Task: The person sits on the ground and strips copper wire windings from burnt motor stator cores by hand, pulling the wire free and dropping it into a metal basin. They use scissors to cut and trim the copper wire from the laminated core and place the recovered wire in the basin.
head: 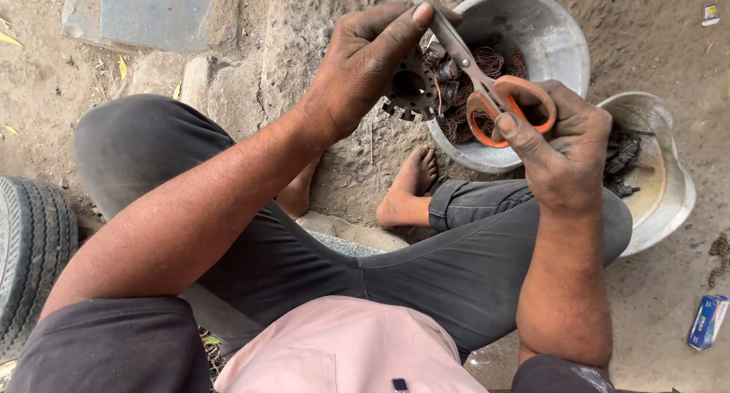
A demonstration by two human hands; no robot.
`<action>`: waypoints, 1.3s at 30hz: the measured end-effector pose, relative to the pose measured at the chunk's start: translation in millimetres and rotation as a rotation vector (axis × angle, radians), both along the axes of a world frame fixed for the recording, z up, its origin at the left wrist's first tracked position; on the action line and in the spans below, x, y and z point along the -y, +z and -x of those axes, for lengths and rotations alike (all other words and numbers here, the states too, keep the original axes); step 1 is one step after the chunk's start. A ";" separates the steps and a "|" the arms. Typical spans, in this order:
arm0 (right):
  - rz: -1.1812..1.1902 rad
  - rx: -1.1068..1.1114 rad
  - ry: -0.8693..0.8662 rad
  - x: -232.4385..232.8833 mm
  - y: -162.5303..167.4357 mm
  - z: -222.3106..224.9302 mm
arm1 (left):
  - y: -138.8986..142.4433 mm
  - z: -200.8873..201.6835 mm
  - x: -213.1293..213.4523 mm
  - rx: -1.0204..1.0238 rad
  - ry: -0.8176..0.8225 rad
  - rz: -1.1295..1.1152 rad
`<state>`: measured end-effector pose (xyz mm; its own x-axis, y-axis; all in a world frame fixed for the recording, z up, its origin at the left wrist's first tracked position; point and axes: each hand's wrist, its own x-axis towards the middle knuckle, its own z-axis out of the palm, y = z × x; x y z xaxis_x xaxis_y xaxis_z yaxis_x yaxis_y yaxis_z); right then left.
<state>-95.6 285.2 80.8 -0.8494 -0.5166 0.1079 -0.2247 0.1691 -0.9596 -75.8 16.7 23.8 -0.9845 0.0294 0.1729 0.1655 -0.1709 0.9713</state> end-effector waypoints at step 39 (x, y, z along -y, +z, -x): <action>0.204 0.477 0.211 21.8 -14.8 -4.6 | 13.4 -13.2 1.2 0.201 -0.072 -0.104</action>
<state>-91.0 263.4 66.0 -0.7093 -0.6893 -0.1473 0.2333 -0.0324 -0.9719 -62.7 15.5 37.3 -0.9954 0.0932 -0.0203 -0.0455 -0.2766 0.9599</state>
